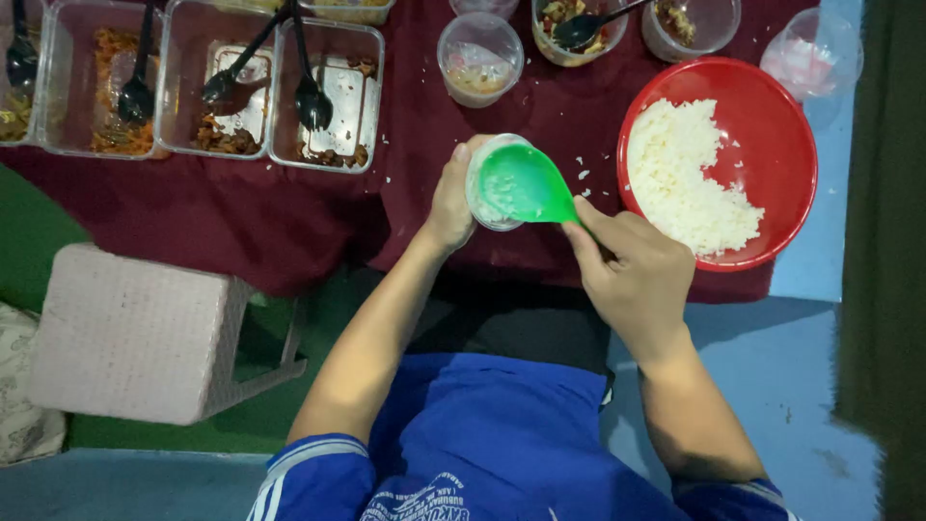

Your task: Scooping white rice from a large red bowl into a small plastic cup using a green spoon

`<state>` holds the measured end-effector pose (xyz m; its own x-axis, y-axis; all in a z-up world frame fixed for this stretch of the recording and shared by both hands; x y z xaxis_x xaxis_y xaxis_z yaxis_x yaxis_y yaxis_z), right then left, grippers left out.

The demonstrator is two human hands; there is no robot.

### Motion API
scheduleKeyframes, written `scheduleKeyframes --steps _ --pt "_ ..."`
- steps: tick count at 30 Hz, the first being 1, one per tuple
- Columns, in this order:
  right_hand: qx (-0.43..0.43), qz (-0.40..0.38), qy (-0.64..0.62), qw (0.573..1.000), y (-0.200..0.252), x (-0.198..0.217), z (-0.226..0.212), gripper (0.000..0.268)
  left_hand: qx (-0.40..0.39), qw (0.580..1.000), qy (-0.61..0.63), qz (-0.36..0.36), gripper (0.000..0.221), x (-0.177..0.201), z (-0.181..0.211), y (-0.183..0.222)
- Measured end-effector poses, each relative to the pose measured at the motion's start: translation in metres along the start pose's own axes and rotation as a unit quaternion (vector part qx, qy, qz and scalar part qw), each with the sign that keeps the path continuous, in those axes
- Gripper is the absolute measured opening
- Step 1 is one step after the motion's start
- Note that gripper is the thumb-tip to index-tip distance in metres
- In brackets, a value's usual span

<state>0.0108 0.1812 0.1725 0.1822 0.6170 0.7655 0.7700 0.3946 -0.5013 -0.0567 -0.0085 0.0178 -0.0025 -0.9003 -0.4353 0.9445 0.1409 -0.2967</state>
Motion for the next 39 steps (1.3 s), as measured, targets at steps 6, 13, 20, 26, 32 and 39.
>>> scheduleKeyframes --steps 6,13,20,26,32,39 --pt "-0.050 -0.001 -0.017 0.999 0.007 -0.007 0.010 0.016 0.018 1.000 0.008 -0.007 0.060 -0.008 0.016 0.004" --pt "-0.211 0.034 -0.049 0.976 0.033 0.026 0.061 0.020 0.042 0.999 0.023 0.011 0.064 -0.009 0.018 0.006" --pt "-0.282 0.053 0.161 0.944 0.049 0.079 0.161 0.026 0.092 0.994 0.057 0.002 0.066 -0.006 0.009 0.005" --pt "-0.240 0.027 0.366 0.899 0.059 0.074 0.228 0.012 0.118 0.991 0.069 -0.006 0.069 -0.009 0.016 0.005" --pt "-0.243 -0.004 0.312 0.918 0.049 0.060 0.225 0.008 0.109 0.993 0.045 -0.002 0.067 -0.008 0.014 0.003" --pt "-0.327 -0.021 0.200 0.923 0.050 0.063 0.228 0.021 0.078 0.997 -0.005 -0.014 0.064 -0.015 0.026 -0.003"
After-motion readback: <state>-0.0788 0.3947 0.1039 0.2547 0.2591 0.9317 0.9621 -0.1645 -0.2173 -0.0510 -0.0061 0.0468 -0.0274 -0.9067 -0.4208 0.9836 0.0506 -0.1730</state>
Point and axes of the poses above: each hand's wrist, its own y-axis away from the middle knuckle, its own x-axis out of the back of the hand, z = x × y, the point moved 6 cm from there along -y, towards the middle knuckle, and after that the axes turned 3 degrees about -y, right-handed, at the moved point
